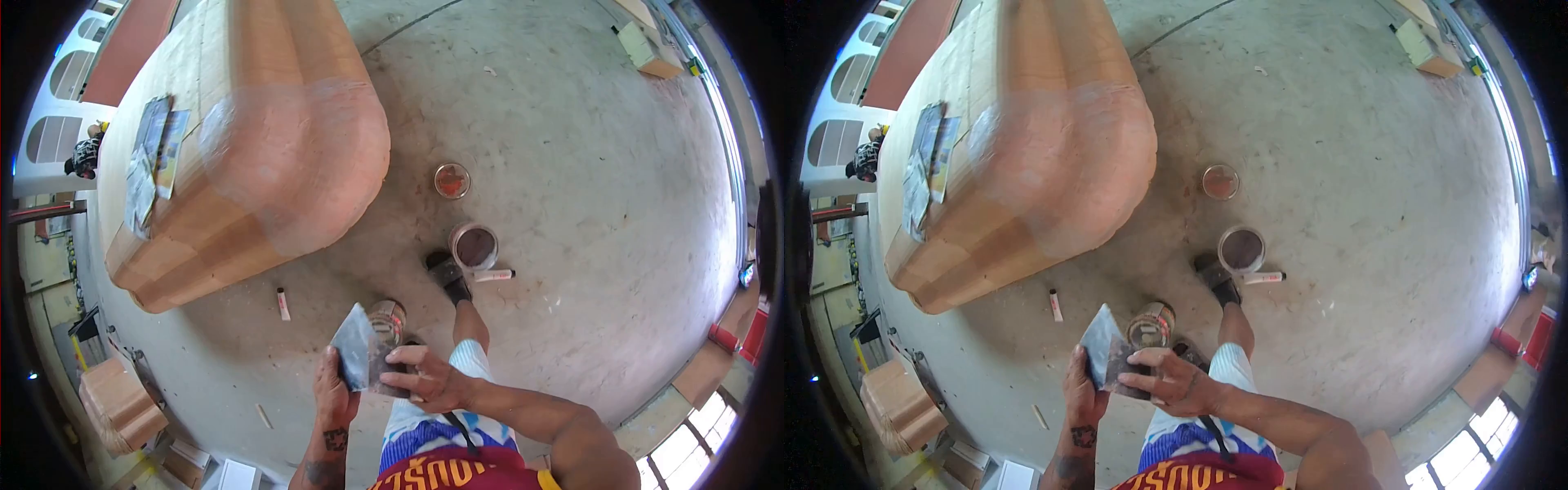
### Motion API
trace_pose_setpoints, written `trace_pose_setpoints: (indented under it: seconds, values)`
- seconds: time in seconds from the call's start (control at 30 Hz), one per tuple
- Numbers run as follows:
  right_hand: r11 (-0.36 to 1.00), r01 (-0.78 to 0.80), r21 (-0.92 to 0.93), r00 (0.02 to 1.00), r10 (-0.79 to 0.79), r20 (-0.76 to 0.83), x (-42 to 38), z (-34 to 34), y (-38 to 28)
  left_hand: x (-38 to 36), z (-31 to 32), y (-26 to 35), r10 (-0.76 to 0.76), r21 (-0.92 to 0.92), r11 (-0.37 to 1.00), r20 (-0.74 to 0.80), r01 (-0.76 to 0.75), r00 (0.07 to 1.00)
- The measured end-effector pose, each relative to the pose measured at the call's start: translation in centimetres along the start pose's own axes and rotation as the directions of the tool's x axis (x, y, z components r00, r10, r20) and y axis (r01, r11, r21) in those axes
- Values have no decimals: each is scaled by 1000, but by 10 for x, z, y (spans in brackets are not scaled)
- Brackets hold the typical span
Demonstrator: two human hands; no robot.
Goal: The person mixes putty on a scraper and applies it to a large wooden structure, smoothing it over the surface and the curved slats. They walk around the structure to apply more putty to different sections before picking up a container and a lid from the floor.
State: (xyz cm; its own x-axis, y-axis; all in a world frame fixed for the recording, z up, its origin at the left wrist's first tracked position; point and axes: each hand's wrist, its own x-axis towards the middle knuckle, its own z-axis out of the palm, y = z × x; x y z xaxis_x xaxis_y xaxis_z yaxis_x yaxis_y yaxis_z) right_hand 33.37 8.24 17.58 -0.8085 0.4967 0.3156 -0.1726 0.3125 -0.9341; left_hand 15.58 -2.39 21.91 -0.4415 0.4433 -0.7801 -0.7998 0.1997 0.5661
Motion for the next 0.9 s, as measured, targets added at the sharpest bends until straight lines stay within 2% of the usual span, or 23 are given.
trace_pose_setpoints:
  seconds: [0.07, 0.17, 0.2, 0.27, 0.33, 0.37, 0.4, 0.43, 0.5, 0.57, 0.67, 0.77, 0.9]
  values:
    - [998, -53, 36, 998, 52, 19, 17, -12, 40, 42, 3, -2, 2, -12, 1000, -73, -2, 997]
    - [982, -186, -18, 980, 187, 73, 47, -33, 114, 91, 42, 13, -13, -57, 998, -52, 10, 999]
    - [963, -270, -1, 958, 269, 95, 62, -44, 140, 101, 51, 18, -13, -139, 990, -46, 7, 999]
    - [877, -480, 3, 869, 474, 143, 79, -58, 214, 116, 70, 30, -33, -141, 990, -111, 17, 993]
    - [630, -602, 492, 742, 668, 53, 113, -73, 304, 134, 63, 30, -50, -157, 987, -148, 26, 988]
    - [455, -567, 686, 648, 761, 31, 140, -86, 339, 140, 55, 28, -52, -149, 989, -189, 24, 981]
    - [590, -635, 499, 659, 751, -49, 160, -103, 384, 144, 49, 26, -59, -138, 990, -231, 28, 971]
    - [640, -674, 368, 656, 748, -98, 176, -115, 436, 147, 43, 23, -64, -126, 992, -271, 31, 960]
    - [393, -767, 507, 429, 902, -50, 223, -133, 498, 149, 29, 15, -84, -114, 992, -360, 45, 929]
    - [319, -856, 406, 319, 945, -70, 265, -138, 527, 149, 15, 9, -105, -101, 992, -404, 70, 909]
    - [172, -877, 448, 203, 979, 21, 299, -128, 549, 149, 3, 6, -127, -135, 988, -421, 76, 898]
    - [247, -812, 528, 313, 949, 36, 298, -130, 539, 145, 11, 17, -167, -144, 983, -441, 114, 882]
    - [381, -765, 519, 445, 896, -2, 314, -133, 492, 142, 10, 24, -162, -147, 983, -405, 111, 900]
